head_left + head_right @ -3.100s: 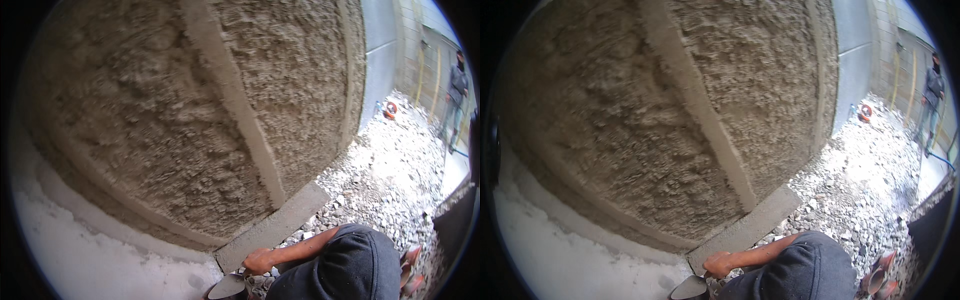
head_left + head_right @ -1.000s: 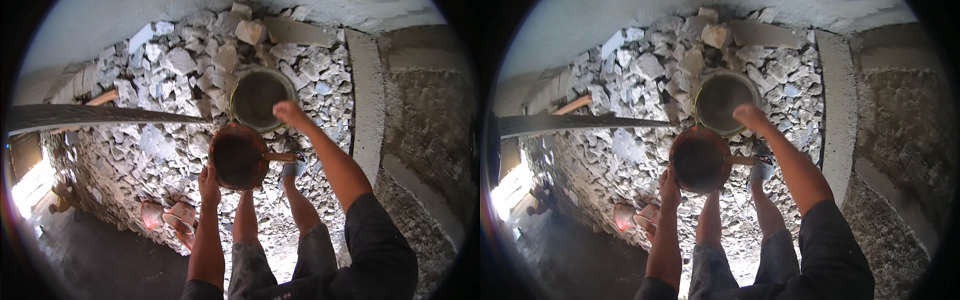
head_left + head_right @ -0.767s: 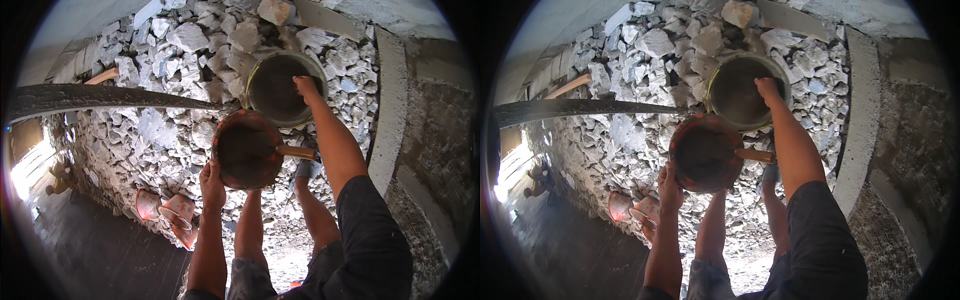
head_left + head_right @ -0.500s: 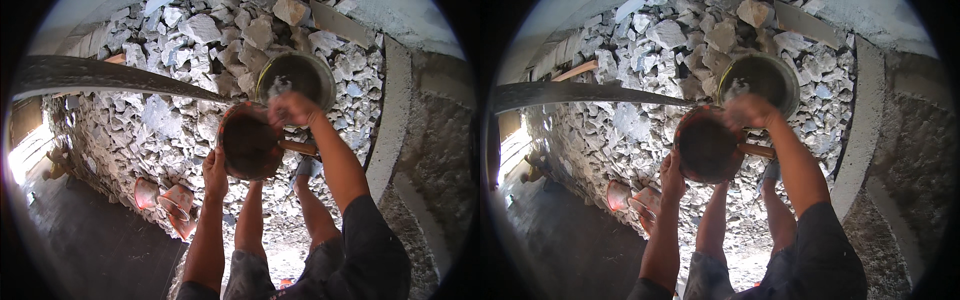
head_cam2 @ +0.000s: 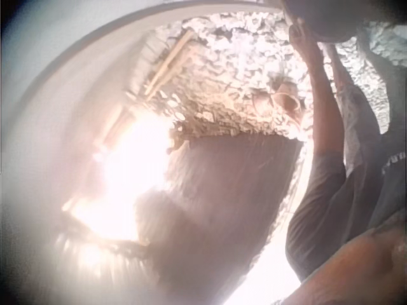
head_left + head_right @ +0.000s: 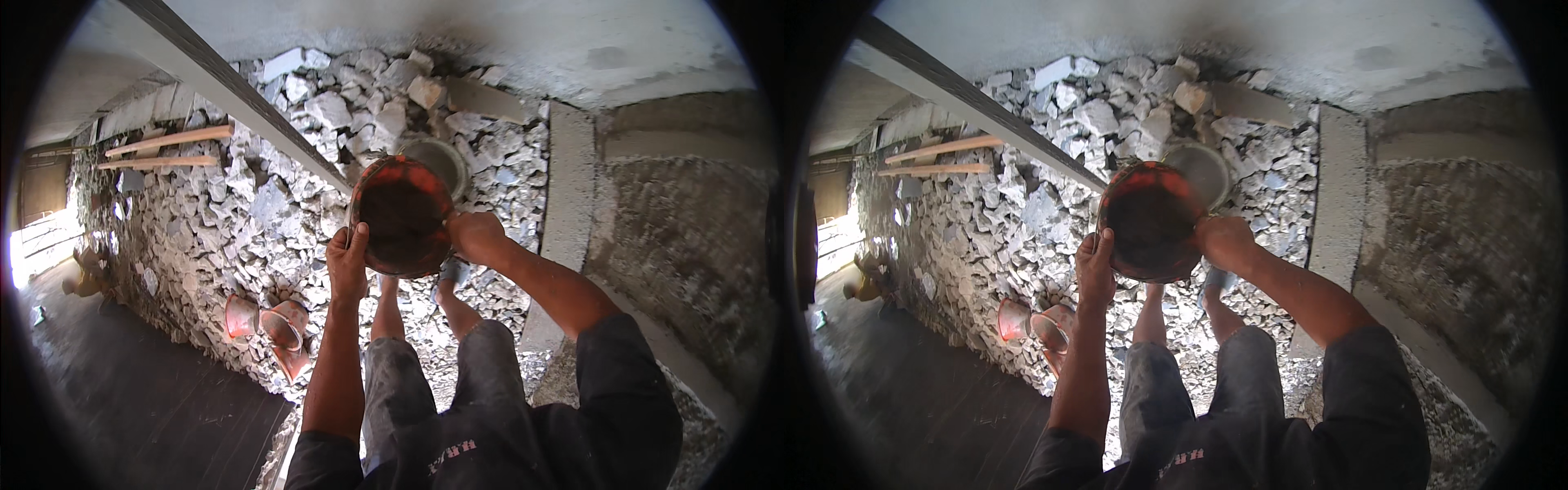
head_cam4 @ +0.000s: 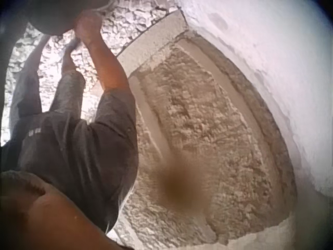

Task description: The person mixes cement in a bucket using a trowel and سپس applies the wet plaster to a wall surface, smoothing it with repeated strokes of the tool.

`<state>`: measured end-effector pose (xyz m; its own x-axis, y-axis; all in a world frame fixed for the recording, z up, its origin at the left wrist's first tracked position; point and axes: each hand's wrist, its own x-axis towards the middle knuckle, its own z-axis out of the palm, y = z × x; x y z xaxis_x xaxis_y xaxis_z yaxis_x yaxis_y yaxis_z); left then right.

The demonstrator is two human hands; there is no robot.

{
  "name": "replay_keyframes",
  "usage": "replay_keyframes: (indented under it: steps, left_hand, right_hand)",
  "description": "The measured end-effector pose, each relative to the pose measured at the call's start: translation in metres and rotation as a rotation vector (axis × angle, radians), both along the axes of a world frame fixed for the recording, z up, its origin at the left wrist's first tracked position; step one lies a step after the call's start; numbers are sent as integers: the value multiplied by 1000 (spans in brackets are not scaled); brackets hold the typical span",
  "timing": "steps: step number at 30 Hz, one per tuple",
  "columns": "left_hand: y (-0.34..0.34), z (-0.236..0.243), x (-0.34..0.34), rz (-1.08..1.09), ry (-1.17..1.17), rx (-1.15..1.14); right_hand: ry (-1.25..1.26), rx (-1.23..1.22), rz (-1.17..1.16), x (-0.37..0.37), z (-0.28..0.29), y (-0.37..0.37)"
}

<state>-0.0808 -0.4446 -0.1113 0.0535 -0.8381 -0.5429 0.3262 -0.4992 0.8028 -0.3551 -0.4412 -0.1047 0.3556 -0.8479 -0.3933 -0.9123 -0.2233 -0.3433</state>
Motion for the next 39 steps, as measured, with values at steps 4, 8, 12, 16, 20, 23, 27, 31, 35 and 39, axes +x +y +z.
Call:
replay_keyframes:
  steps: [4,8,12,16,20,23,27,31,35,39]
  left_hand:
    - [6,91,-28,-73,-24,-70]
    - [11,165,-45,-279,-131,-118]
    - [5,216,-83,-340,-91,-230]
    - [23,228,-98,-388,35,-257]
    - [57,262,-118,-591,116,-268]
    - [98,290,-145,-807,72,-332]
    - [150,302,-162,-995,131,-335]
    - [188,276,-173,-1038,109,-317]
    - [300,304,-206,-1334,163,-335]
    - [432,329,-240,-1572,277,-281]
  right_hand:
    - [118,-209,31,-26,130,8]
    - [257,-531,95,-51,206,5]
    - [436,-197,63,-46,254,30]
    - [362,-50,-68,-44,317,92]
    - [251,85,-443,-54,385,176]
    - [521,-78,-777,-55,362,254]
    - [412,-6,-827,-6,369,348]
    - [242,-223,-1023,2,394,450]
    - [514,-28,-1267,7,414,541]
    - [431,62,-1336,18,386,665]
